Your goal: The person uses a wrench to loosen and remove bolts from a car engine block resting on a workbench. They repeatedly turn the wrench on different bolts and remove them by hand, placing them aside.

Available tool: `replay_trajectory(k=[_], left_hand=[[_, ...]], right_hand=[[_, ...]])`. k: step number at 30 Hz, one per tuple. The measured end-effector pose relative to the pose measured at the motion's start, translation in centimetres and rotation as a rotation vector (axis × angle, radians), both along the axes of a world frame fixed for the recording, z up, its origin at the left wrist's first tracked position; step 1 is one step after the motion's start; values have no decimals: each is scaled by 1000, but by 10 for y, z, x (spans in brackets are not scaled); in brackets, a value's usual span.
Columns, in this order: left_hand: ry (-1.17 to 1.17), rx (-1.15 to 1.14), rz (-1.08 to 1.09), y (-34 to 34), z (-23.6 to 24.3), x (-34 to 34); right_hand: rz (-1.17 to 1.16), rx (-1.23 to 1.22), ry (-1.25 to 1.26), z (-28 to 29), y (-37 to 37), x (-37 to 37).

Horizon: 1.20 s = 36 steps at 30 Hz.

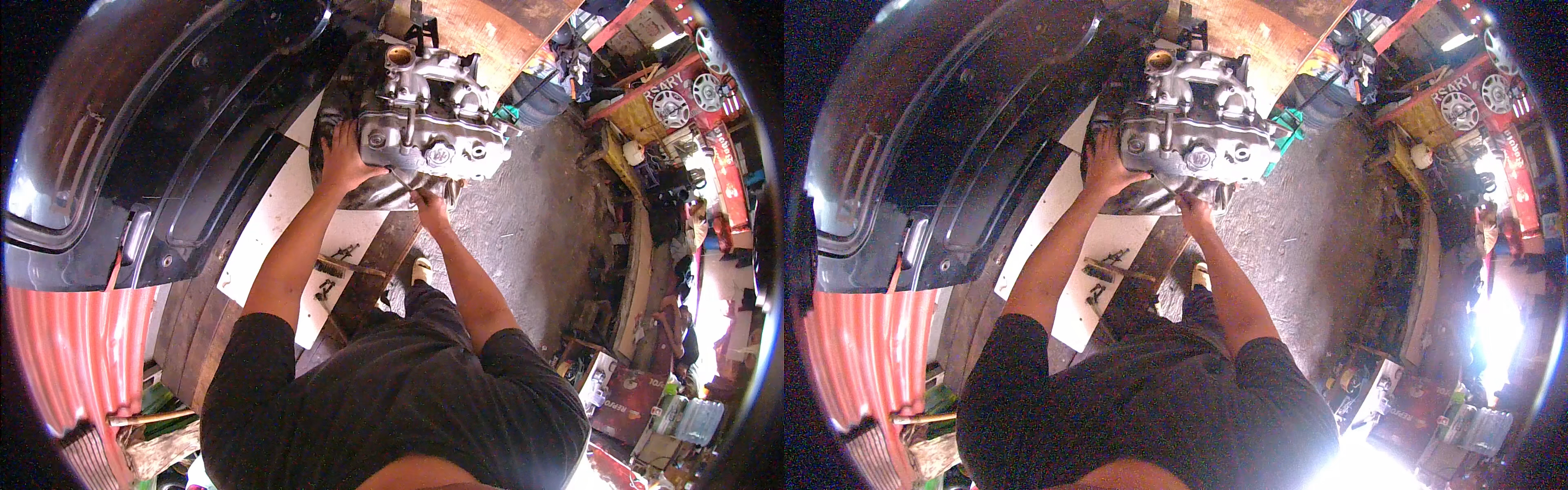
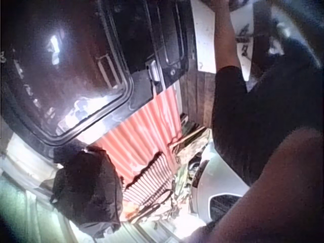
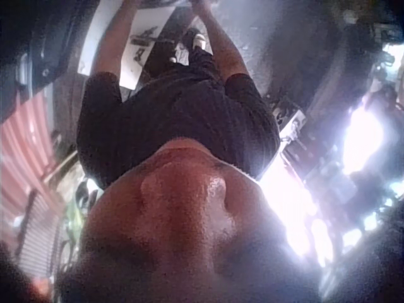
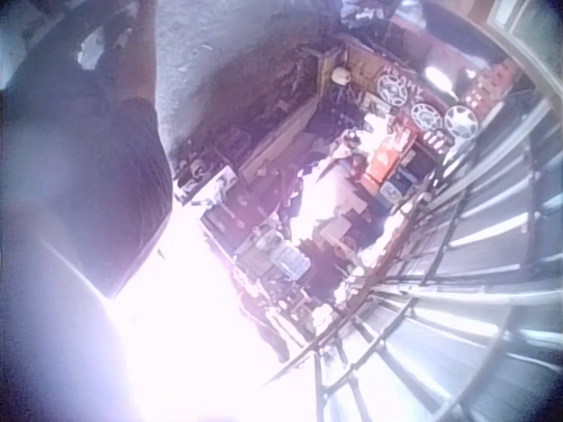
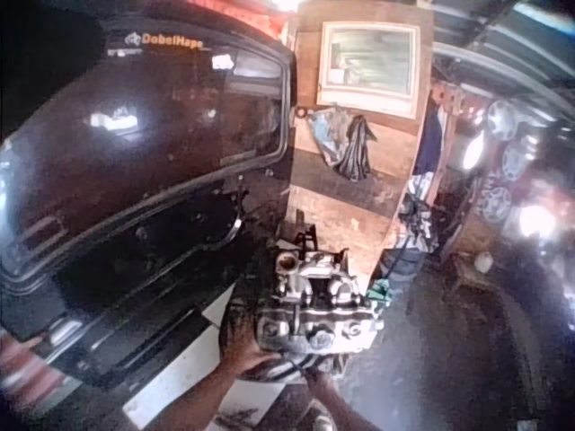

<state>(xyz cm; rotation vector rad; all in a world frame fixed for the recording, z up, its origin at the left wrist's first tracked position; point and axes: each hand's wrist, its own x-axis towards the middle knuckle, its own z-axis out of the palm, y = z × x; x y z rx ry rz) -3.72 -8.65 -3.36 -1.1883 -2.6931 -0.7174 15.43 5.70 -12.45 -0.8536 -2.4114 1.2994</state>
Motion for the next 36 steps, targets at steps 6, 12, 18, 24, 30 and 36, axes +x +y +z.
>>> replay_trajectory(k=[6, 12, 18, 24, 30, 36], left_hand=[[18, -44, 34, 0, 6, 3], [52, -77, 46, 0, 4, 3], [12, -107, -18, -4, 0, -7], [-22, -193, -98, -10, 15, -12], [-61, -187, -123, -12, 12, -21], [-180, -178, -179, -20, 10, -32]], right_hand=[[79, 168, -188, 3, 18, -5], [182, 255, -196, 19, 21, -3], [202, 329, -191, 20, 20, -2], [291, 466, -122, 33, 28, -1], [324, 459, -390, 75, 35, -6], [390, 514, -560, 114, 26, -10]])
